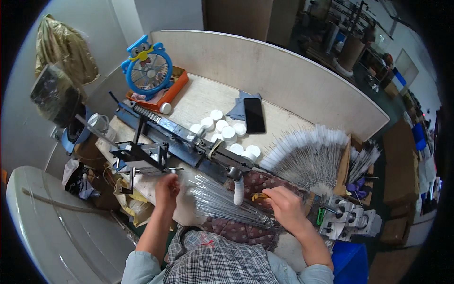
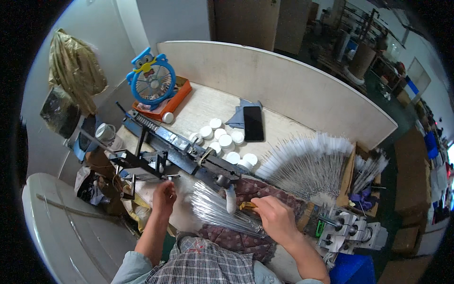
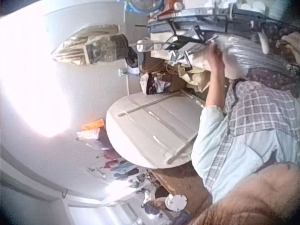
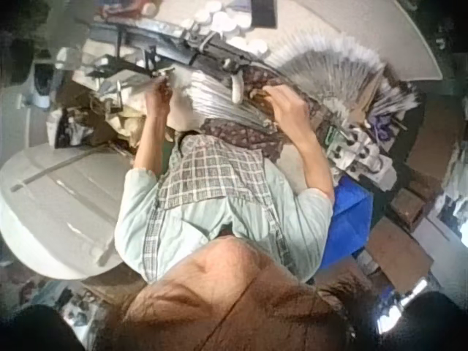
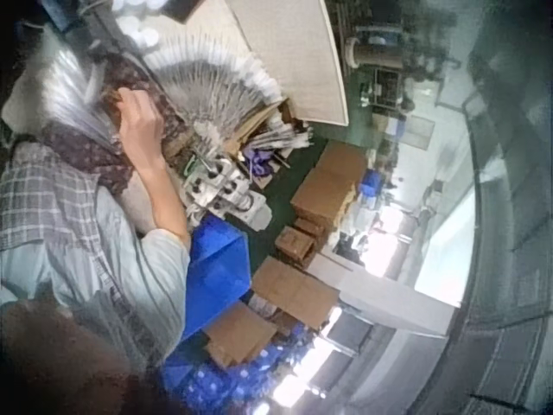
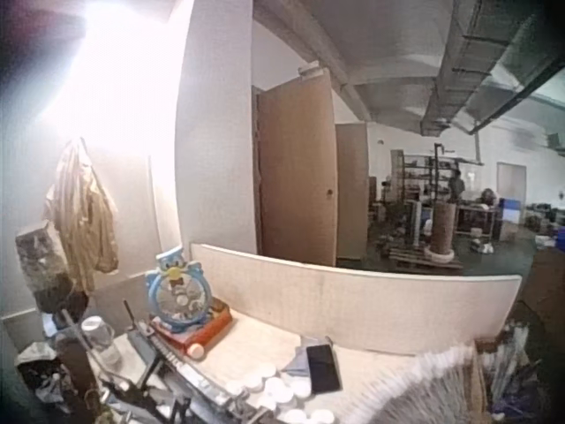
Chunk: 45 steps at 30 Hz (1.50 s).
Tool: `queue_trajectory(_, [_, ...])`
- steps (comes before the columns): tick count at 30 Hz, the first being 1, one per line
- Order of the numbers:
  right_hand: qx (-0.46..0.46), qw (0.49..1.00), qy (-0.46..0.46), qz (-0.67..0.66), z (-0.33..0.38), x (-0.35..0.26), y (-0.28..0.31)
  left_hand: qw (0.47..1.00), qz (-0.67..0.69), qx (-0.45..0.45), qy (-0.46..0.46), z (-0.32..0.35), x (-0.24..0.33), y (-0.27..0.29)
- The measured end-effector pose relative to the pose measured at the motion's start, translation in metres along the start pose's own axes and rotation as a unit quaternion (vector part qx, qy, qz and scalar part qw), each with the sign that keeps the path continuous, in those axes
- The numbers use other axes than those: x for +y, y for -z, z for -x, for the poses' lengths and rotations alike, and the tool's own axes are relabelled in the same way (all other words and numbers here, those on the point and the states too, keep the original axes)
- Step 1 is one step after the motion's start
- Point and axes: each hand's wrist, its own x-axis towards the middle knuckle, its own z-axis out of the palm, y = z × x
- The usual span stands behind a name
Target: The person assembles wire brushes by positioning wire stems and bristle components into a table-mounted fixture, attaching small plastic caps, and securing them.
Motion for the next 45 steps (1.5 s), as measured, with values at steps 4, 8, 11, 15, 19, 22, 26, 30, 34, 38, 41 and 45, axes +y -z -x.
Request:
queue_trajectory(4, [0.059, 0.993, 0.025, 0.101, -0.016, 0.002, 0.031, 0.961, -0.163, -0.22, 0.042, 0.087, -0.05, -0.099])
queue_trajectory(8, [0.087, 0.982, -0.148, -0.077, -0.014, 0.023, 0.024, 0.934, -0.148, -0.321, 0.057, 0.097, -0.092, -0.167])
queue_trajectory(11, [0.062, 0.986, -0.141, -0.061, 0.001, 0.028, 0.032, 0.919, -0.191, -0.345, 0.015, 0.089, -0.11, -0.182])
queue_trajectory(15, [0.08, 0.983, -0.149, -0.068, 0.012, 0.031, 0.04, 0.903, -0.236, -0.358, -0.026, 0.091, -0.121, -0.188])
queue_trajectory(19, [0.056, 0.979, -0.155, -0.123, 0.017, 0.039, 0.048, 0.906, -0.228, -0.355, -0.008, 0.091, -0.123, -0.188])
queue_trajectory(22, [0.046, 0.984, -0.11, -0.135, 0.018, 0.043, 0.049, 0.917, -0.22, -0.333, -0.007, 0.094, -0.12, -0.194])
queue_trajectory(26, [0.079, 0.996, -0.011, 0.034, 0.007, 0.035, 0.045, 0.94, -0.203, -0.271, -0.039, 0.097, -0.104, -0.184])
queue_trajectory(30, [0.139, 0.98, 0.027, 0.138, -0.032, 0.024, 0.02, 0.965, -0.113, -0.238, -0.014, 0.097, -0.094, -0.182])
queue_trajectory(34, [0.082, 0.995, -0.003, 0.058, -0.044, 0.026, -0.007, 0.968, -0.08, -0.232, 0.05, 0.094, -0.089, -0.18])
queue_trajectory(38, [0.011, 0.993, -0.117, -0.011, -0.045, 0.018, 0.008, 0.954, -0.118, -0.273, 0.043, 0.087, -0.09, -0.175])
queue_trajectory(41, [-0.006, 0.978, -0.195, -0.074, -0.048, 0.018, 0.004, 0.947, -0.134, -0.289, 0.038, 0.09, -0.088, -0.176])
queue_trajectory(45, [0.043, 0.994, -0.083, 0.055, -0.044, 0.005, -0.005, 0.96, -0.053, -0.261, 0.083, 0.092, -0.082, -0.182])
